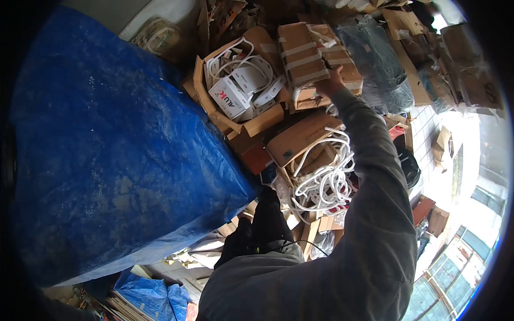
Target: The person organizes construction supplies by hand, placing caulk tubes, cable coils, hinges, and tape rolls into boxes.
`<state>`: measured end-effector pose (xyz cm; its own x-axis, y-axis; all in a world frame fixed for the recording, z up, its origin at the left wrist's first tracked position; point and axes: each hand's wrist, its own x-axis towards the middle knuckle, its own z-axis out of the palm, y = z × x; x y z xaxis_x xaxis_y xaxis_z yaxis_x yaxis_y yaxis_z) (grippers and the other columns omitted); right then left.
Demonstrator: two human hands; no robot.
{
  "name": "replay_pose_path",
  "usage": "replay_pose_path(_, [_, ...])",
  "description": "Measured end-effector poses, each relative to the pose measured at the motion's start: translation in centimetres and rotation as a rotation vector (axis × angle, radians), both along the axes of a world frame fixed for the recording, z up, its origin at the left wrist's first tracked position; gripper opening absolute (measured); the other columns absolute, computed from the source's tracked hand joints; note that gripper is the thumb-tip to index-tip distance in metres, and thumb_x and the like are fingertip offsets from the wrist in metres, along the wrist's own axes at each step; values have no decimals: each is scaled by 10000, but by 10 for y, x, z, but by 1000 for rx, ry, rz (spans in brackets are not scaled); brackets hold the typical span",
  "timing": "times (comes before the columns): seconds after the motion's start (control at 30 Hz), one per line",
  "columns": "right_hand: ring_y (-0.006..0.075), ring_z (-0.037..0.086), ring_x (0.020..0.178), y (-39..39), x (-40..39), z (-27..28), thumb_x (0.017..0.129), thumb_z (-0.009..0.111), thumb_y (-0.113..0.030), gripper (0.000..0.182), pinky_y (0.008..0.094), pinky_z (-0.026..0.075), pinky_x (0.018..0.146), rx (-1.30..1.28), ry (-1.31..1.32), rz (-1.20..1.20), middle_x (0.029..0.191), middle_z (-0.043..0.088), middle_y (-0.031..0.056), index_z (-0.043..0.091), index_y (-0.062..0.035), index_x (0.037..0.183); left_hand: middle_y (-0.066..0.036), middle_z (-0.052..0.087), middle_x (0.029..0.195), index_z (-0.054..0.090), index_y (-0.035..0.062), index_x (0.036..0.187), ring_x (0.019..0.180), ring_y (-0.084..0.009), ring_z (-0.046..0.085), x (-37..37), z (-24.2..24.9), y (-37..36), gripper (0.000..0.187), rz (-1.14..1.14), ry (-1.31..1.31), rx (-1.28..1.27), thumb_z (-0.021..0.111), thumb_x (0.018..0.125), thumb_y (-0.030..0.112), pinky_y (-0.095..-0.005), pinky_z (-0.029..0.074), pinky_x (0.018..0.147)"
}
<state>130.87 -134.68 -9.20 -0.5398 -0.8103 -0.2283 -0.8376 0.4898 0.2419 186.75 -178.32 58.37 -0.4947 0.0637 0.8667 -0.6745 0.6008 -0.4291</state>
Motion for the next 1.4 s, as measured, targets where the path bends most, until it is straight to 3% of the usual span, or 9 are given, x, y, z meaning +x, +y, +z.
replay_pose_path(0.1, [334,592,1191,9,7,91,840,650,-333,536,591,408,1004,303,-238,-85,1265,637,171,590,-153,1341,-223,593,856,614,-100,943,731,-306,529,12,12,9,605,2,21,-17,423,1041,466,-458,442,713])
replay_pose_path(0.17, [374,659,1035,39,13,129,756,738,-305,597,464,523,885,-17,-417,-63,1127,674,225,607,-122,1310,-221,592,853,614,-100,939,728,-304,528,16,19,21,606,1,44,-27,424,1041,466,-457,442,712])
replay_pose_path(0.23, [392,654,980,84,-1,113,744,776,-307,554,455,526,858,275,-418,153,1065,676,232,640,-73,1228,-215,592,841,617,-90,913,716,-293,520,-2,-2,31,595,-24,120,-23,431,1038,462,-448,440,708])
replay_pose_path(0.27, [395,649,976,72,54,178,741,780,-330,543,453,520,871,-41,-551,-68,1044,670,225,664,-72,1204,-208,591,828,619,-80,888,704,-282,511,-8,-9,34,586,-53,179,-14,438,1036,458,-439,437,704])
replay_pose_path(0.53, [360,522,1245,231,209,268,809,744,-271,533,441,408,1061,-42,-472,-114,1316,582,179,599,-90,1289,-165,561,792,614,-30,898,652,-276,468,-9,-12,42,539,15,165,-13,422,1046,451,-449,401,648])
replay_pose_path(0.7, [380,558,1193,297,288,302,775,768,-250,557,445,446,1008,-141,-614,-567,1271,611,190,614,-88,1285,-136,572,790,621,0,933,622,-253,471,-14,-16,48,525,46,173,2,400,1058,460,-422,406,618])
replay_pose_path(0.93, [430,618,1039,380,338,254,689,804,-303,803,453,491,912,-217,-401,-555,1093,644,290,510,-46,1391,-138,580,809,618,26,948,610,-271,481,-17,-19,53,595,87,219,-12,339,1053,541,-439,420,613])
replay_pose_path(1.0, [431,613,1057,394,338,246,701,794,-306,815,444,491,924,-105,-574,-896,1136,631,294,490,-47,1412,-141,584,824,616,29,953,615,-279,489,-11,-16,42,594,92,164,-57,333,1054,542,-447,421,615])
replay_pose_path(1.4, [373,529,1251,399,373,147,780,746,-264,573,433,418,1069,-311,-396,-861,1343,575,196,611,-143,1324,-196,610,897,604,7,997,685,-319,543,0,-5,12,537,85,206,-141,362,1061,482,-448,439,652])
